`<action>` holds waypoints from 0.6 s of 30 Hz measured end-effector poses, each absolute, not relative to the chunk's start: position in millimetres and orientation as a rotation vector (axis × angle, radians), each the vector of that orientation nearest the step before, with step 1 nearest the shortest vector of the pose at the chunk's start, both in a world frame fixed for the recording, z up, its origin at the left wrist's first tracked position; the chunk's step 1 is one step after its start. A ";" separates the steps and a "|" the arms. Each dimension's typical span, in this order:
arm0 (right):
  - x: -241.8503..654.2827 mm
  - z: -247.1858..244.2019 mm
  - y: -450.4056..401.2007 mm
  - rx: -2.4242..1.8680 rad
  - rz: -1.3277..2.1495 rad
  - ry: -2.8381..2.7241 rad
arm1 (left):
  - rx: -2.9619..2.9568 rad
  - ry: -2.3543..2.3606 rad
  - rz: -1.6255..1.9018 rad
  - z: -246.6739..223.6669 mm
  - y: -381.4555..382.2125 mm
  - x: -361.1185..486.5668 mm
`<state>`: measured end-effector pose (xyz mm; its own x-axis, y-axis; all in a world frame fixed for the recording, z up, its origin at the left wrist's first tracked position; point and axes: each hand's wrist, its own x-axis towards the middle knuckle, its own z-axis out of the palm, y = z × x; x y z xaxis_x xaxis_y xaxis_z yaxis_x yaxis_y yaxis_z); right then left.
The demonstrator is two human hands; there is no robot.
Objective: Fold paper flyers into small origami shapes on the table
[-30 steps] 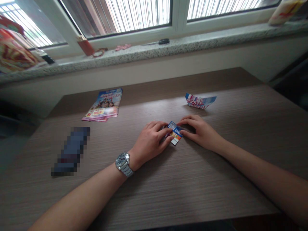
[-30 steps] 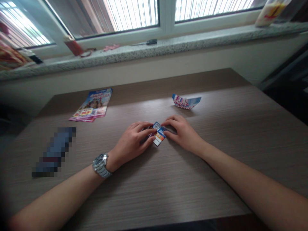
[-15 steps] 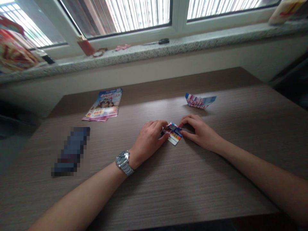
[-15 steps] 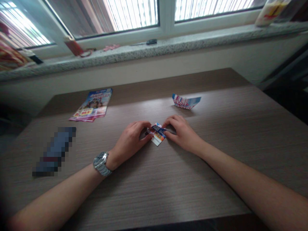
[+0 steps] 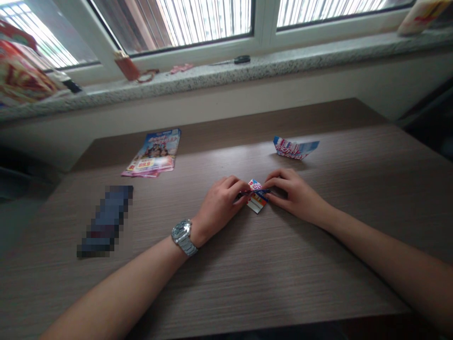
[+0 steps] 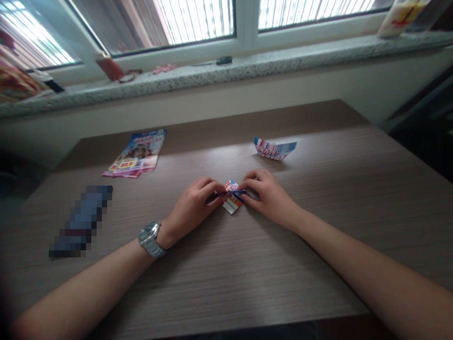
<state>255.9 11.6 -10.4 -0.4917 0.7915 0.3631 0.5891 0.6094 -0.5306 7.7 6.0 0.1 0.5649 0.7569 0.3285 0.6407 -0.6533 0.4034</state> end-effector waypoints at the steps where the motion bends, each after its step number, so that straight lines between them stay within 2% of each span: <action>1: 256.0 -10.3 11.6 -1.077 0.443 -2.254 | 2.559 1.167 0.708 0.1 5.9 7.5; 18: 257.3 -12.5 9.9 -0.986 0.355 -2.342 | 2.702 1.122 0.606 2.1 9.8 -7.9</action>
<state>257.3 9.9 -12.5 -0.5672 0.7205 0.3990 0.5696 0.6931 -0.4417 -7.9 9.8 2.1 0.6380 0.7063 0.3069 0.6440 -0.7078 0.2901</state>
